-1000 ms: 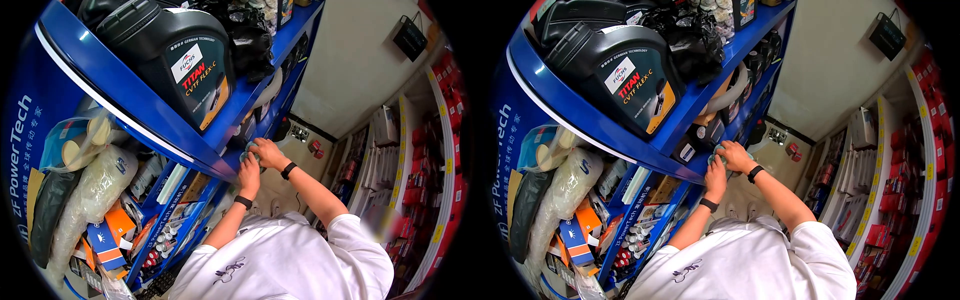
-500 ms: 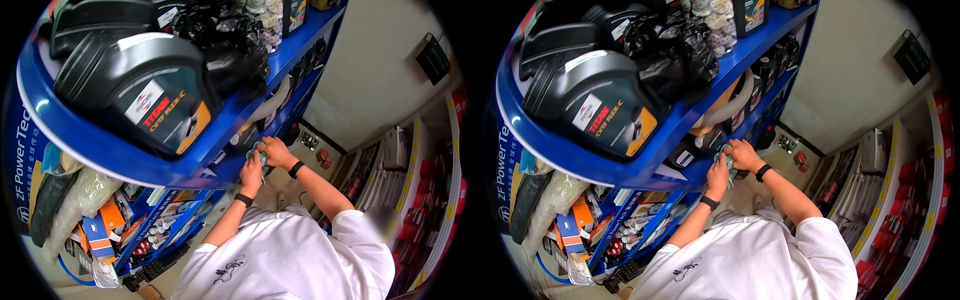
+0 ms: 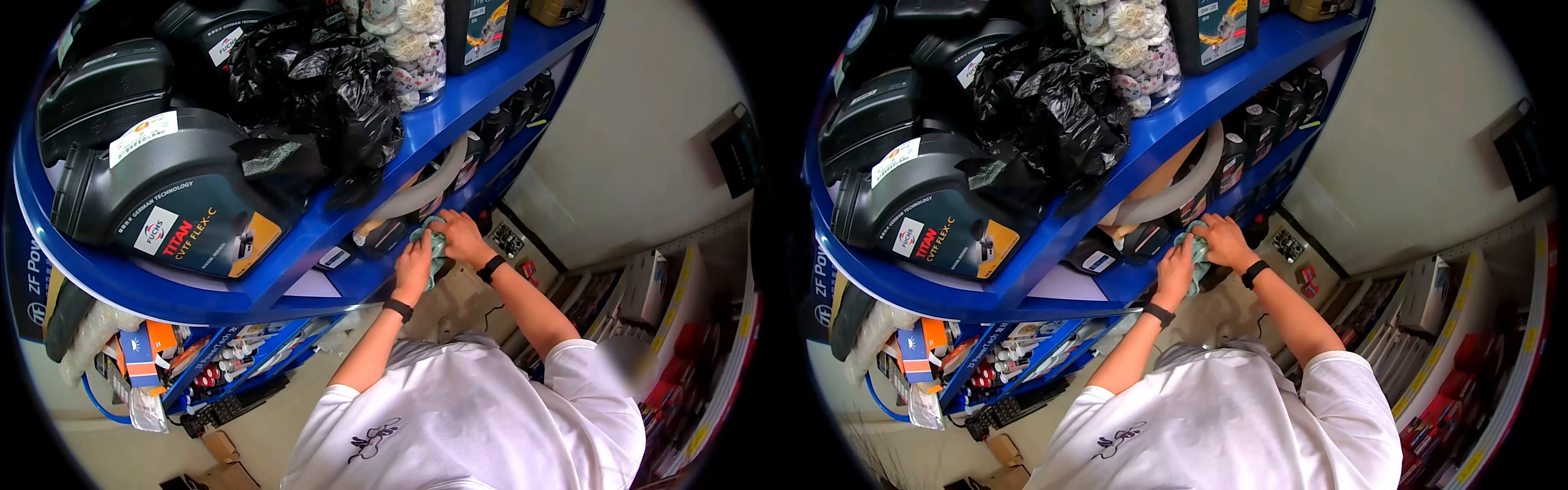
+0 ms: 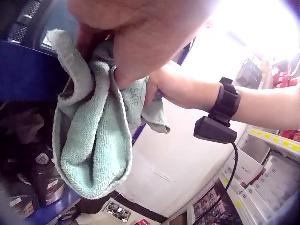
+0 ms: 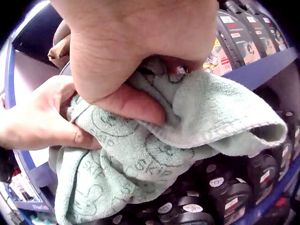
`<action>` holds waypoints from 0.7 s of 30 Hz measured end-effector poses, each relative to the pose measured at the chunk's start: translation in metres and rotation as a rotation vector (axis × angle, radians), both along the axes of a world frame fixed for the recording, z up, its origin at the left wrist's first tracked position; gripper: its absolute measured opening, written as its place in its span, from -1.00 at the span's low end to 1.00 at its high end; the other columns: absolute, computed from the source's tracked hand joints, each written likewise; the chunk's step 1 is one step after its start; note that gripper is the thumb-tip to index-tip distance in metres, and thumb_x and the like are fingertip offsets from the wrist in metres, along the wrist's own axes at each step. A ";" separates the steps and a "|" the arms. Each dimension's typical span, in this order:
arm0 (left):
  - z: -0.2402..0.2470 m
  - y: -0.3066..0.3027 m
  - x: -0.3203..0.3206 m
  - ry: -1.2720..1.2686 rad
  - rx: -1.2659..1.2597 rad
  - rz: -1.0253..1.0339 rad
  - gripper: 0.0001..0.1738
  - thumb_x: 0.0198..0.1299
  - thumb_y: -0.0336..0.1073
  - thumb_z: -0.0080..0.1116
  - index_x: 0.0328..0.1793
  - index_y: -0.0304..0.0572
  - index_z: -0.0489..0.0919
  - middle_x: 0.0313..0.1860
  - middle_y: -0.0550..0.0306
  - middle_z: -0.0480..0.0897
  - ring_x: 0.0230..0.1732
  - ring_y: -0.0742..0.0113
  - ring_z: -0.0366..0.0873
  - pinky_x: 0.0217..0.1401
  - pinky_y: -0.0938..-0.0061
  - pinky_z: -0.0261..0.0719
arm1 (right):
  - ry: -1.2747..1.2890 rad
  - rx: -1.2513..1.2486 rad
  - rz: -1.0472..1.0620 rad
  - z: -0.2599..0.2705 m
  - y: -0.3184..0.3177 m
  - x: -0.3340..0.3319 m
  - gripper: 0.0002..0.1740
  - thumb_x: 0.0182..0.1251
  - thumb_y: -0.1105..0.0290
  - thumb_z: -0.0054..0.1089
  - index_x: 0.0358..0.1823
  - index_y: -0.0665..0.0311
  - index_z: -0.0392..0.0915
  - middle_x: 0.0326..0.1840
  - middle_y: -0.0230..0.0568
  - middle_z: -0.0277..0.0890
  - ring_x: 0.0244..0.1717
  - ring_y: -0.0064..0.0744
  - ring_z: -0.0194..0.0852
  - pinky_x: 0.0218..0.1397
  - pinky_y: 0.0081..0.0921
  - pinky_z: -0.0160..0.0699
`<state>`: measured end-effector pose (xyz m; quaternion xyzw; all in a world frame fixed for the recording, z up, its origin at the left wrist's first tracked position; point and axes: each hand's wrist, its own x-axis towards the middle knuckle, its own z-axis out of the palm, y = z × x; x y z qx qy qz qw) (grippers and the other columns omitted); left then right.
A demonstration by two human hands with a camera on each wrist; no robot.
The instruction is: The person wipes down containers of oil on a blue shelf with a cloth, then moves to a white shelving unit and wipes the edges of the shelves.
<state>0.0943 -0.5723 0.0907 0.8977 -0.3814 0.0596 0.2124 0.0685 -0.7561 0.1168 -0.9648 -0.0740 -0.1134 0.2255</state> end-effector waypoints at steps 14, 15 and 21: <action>0.014 -0.038 0.005 -0.129 0.062 0.041 -0.39 0.22 -0.53 0.13 0.45 -0.22 0.43 -0.14 0.00 0.69 -0.02 -0.01 0.70 -0.16 0.26 0.76 | -0.091 0.110 -0.101 -0.003 -0.018 0.006 -0.61 -0.05 0.57 0.23 -0.11 0.11 0.67 -0.16 -0.16 0.50 -0.02 0.00 0.55 -0.07 -0.12 0.60; 0.013 -0.036 0.005 -0.130 0.057 0.040 -0.39 0.22 -0.53 0.13 0.45 -0.22 0.43 -0.14 0.00 0.69 -0.02 -0.01 0.70 -0.16 0.26 0.76 | -0.092 0.104 -0.103 -0.003 -0.015 0.006 -0.61 -0.05 0.57 0.23 -0.11 0.11 0.67 -0.16 -0.16 0.50 -0.02 0.00 0.55 -0.07 -0.12 0.60; 0.010 -0.012 -0.001 -0.103 0.019 0.053 -0.38 0.18 -0.54 0.18 0.43 -0.17 0.43 -0.09 -0.01 0.69 -0.01 -0.05 0.69 -0.13 0.22 0.76 | -0.052 0.092 -0.130 -0.002 0.007 0.002 -0.62 -0.02 0.55 0.23 -0.09 0.14 0.67 -0.15 -0.11 0.50 0.00 0.04 0.54 -0.09 -0.11 0.62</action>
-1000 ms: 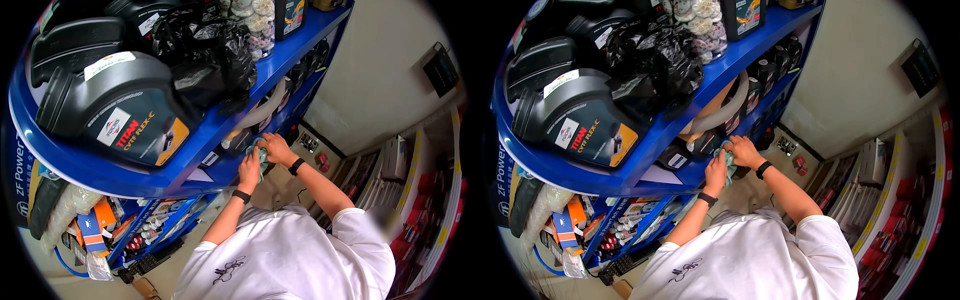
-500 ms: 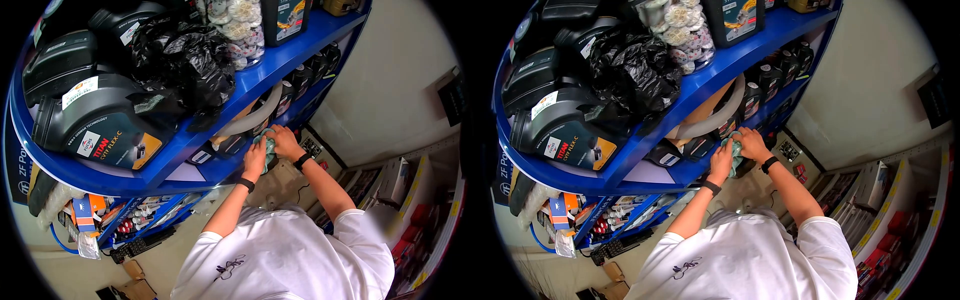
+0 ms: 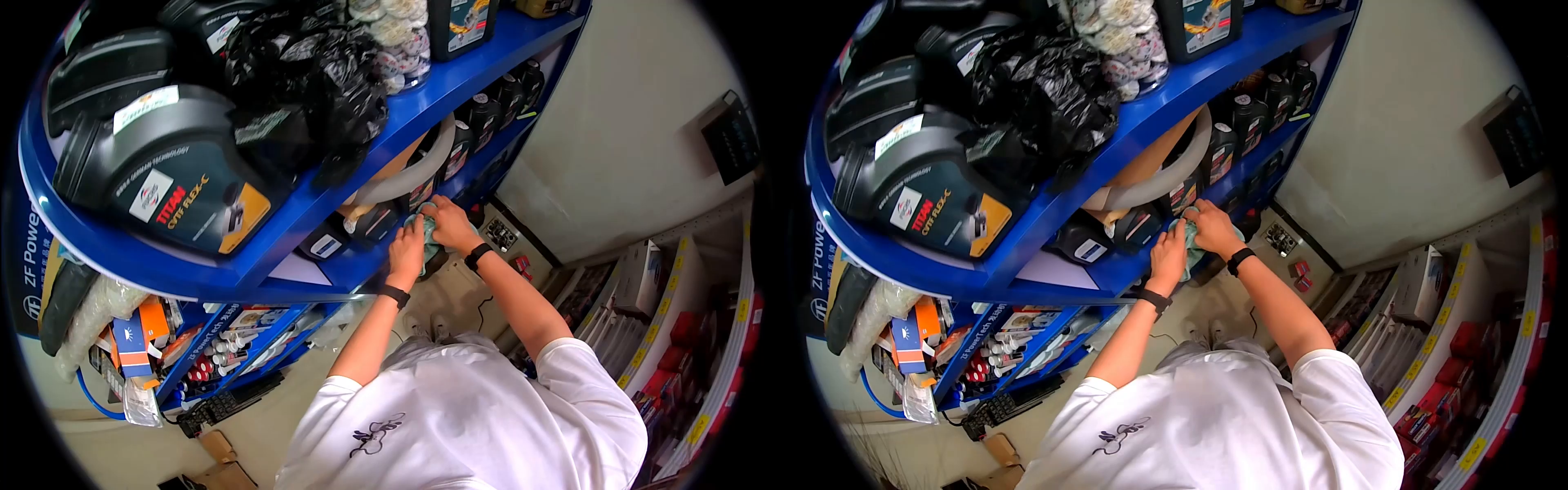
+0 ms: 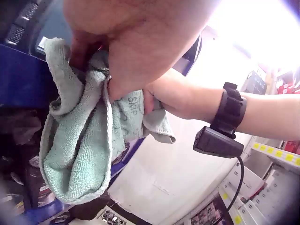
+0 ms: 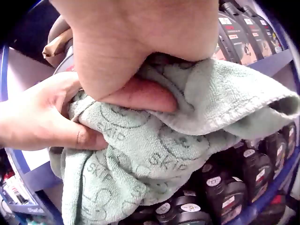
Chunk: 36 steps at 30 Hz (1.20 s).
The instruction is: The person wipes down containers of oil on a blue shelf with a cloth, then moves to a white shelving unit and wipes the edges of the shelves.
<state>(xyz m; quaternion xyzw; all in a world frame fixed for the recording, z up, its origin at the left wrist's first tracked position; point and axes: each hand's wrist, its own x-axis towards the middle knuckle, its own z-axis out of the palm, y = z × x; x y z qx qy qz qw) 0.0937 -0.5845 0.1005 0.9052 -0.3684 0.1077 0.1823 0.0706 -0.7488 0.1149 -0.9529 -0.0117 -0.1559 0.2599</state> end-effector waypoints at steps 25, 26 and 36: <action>0.001 0.137 -0.045 0.109 -0.062 0.127 -0.20 -0.01 -0.59 0.34 0.46 -0.32 0.39 0.12 -0.18 0.66 0.04 -0.18 0.61 0.08 0.11 0.65 | 0.027 -0.089 0.096 0.005 0.141 -0.020 -0.59 -0.08 0.51 0.27 -0.08 0.15 0.67 -0.14 -0.10 0.48 -0.01 0.02 0.53 -0.09 -0.12 0.63; -0.001 0.136 -0.046 0.108 -0.037 0.138 -0.20 -0.01 -0.58 0.34 0.46 -0.31 0.40 0.10 -0.17 0.67 0.04 -0.17 0.61 0.07 0.11 0.65 | 0.023 -0.085 0.109 0.003 0.140 -0.022 -0.57 -0.08 0.52 0.28 -0.07 0.15 0.66 -0.14 -0.10 0.48 -0.02 0.01 0.53 -0.09 -0.12 0.63; 0.007 0.135 -0.045 0.057 -0.056 0.122 -0.15 -0.07 -0.48 0.46 0.46 -0.21 0.43 -0.09 -0.03 0.68 -0.06 -0.06 0.63 -0.05 0.18 0.68 | 0.170 -0.158 0.307 0.020 0.114 -0.022 -0.39 -0.03 0.59 0.32 0.16 0.06 0.60 0.02 -0.10 0.49 0.16 -0.01 0.53 0.11 -0.14 0.61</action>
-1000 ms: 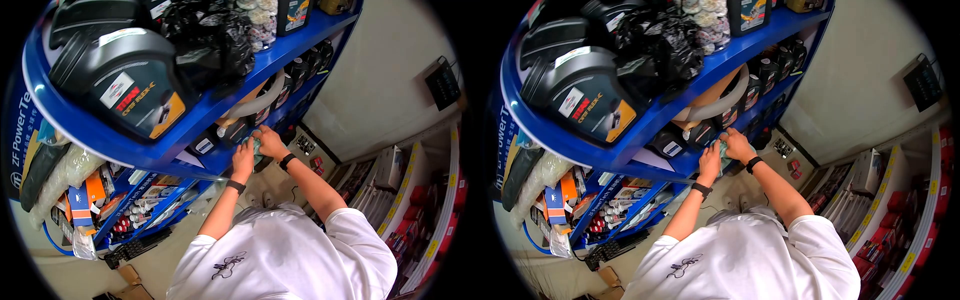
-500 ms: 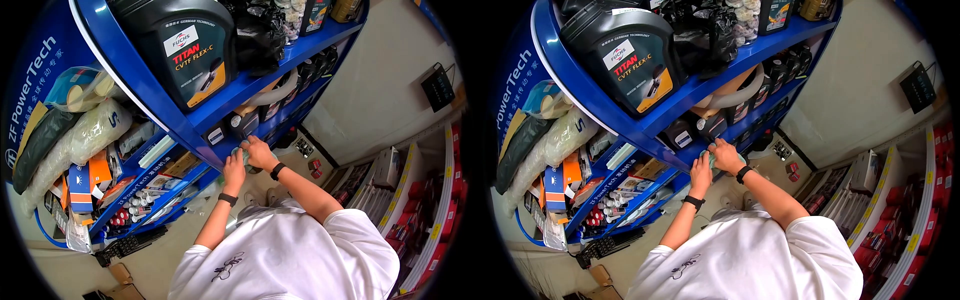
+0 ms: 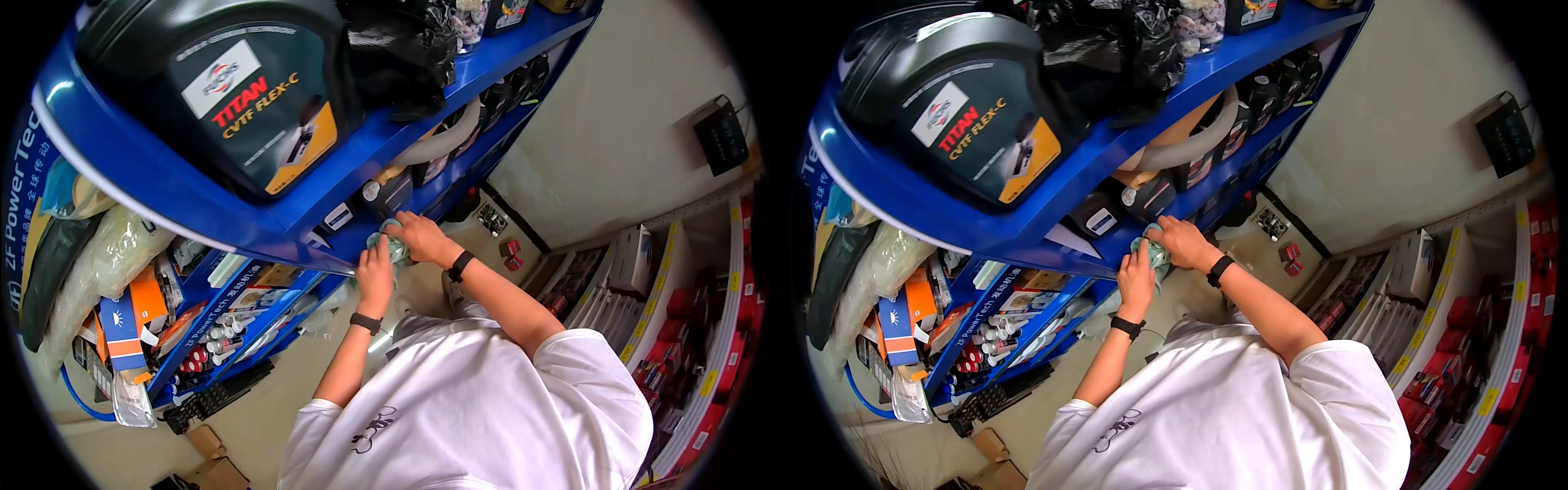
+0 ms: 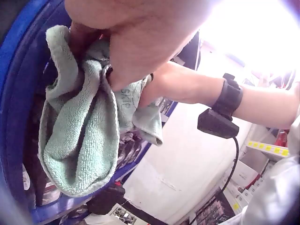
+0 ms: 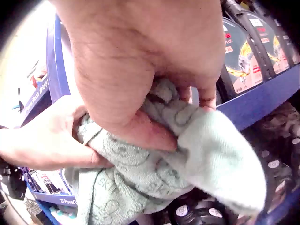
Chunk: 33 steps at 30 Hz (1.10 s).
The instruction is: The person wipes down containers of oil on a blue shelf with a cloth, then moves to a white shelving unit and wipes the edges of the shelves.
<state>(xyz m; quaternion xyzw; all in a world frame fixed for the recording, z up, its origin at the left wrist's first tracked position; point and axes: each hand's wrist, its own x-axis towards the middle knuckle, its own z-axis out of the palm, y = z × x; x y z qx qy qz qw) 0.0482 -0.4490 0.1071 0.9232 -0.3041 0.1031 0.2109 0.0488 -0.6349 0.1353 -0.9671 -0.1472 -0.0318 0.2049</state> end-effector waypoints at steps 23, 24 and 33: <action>0.001 -0.140 0.042 0.184 -0.018 -0.061 -0.03 -0.11 -0.45 0.58 0.52 -0.15 0.41 0.02 -0.14 0.72 0.05 -0.23 0.63 0.14 0.11 0.64 | 0.061 -0.025 0.027 0.000 -0.164 0.030 -0.20 -0.05 0.53 0.46 0.34 -0.06 0.50 0.19 -0.16 0.52 0.32 -0.10 0.50 0.22 0.02 0.44; -0.002 -0.147 0.043 0.193 -0.035 -0.073 -0.04 -0.11 -0.45 0.57 0.52 -0.15 0.41 0.06 -0.16 0.71 0.10 -0.24 0.62 0.21 0.11 0.61 | 0.088 -0.029 0.036 0.004 -0.172 0.030 -0.14 -0.01 0.50 0.47 0.43 -0.02 0.41 0.28 -0.12 0.51 0.35 -0.05 0.48 0.24 0.07 0.43; 0.013 -0.176 0.055 0.301 -0.110 -0.038 -0.24 0.11 -0.38 0.32 0.50 -0.18 0.39 0.29 -0.25 0.60 0.24 -0.29 0.57 0.33 0.05 0.54 | 0.084 0.140 0.051 -0.003 -0.216 0.035 -0.29 0.22 0.20 0.46 0.40 0.19 0.45 0.28 -0.12 0.54 0.34 -0.06 0.48 0.31 0.07 0.30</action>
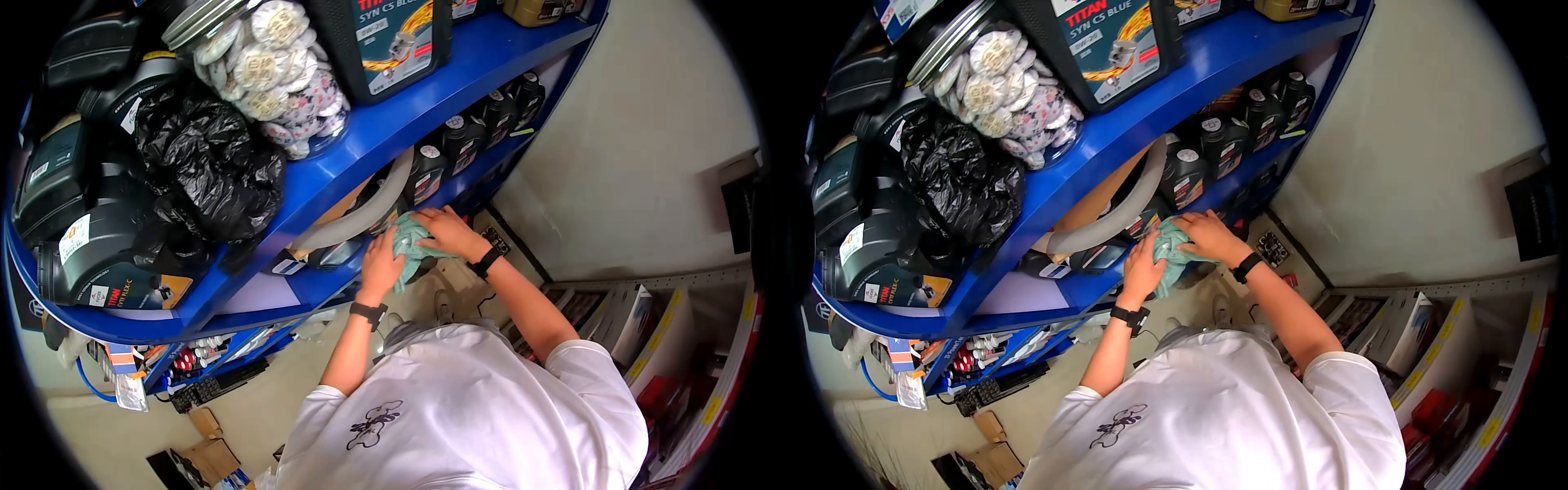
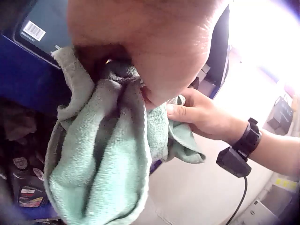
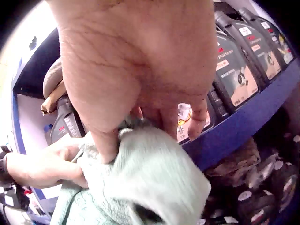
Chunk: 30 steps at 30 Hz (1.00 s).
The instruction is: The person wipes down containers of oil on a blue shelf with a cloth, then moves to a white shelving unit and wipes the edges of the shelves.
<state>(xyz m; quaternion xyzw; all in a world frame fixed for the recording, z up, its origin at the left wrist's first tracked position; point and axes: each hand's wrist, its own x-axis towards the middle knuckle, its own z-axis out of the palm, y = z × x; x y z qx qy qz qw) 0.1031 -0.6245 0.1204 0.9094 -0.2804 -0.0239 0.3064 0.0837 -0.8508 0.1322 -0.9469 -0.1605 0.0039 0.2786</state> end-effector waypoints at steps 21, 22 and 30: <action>0.022 0.062 -0.071 -0.257 0.127 0.062 -0.54 0.14 -0.44 0.37 0.21 -0.13 0.58 0.14 0.06 0.61 0.18 0.04 0.57 0.27 0.17 0.50 | -0.206 0.076 -0.046 -0.014 0.074 0.017 -0.56 0.36 0.05 0.32 -0.02 0.31 0.67 -0.01 0.02 0.69 0.01 -0.02 0.67 0.13 -0.12 0.51; 0.025 0.067 -0.070 -0.233 0.112 0.069 -0.48 0.13 -0.45 0.36 0.26 -0.14 0.55 0.18 0.05 0.60 0.23 0.02 0.55 0.33 0.15 0.47 | -0.215 0.084 -0.039 -0.016 0.077 0.018 -0.55 0.37 0.04 0.32 -0.04 0.32 0.67 0.00 0.04 0.69 0.02 0.01 0.67 0.15 -0.10 0.53; 0.031 0.097 -0.064 -0.375 0.247 0.090 -0.48 0.16 -0.49 0.19 0.30 -0.15 0.55 0.20 0.09 0.59 0.29 0.09 0.54 0.34 0.13 0.43 | -0.015 0.197 0.042 -0.009 0.089 0.022 -0.47 0.45 0.03 0.25 0.09 0.42 0.64 0.03 0.17 0.67 0.03 0.22 0.64 0.12 -0.03 0.58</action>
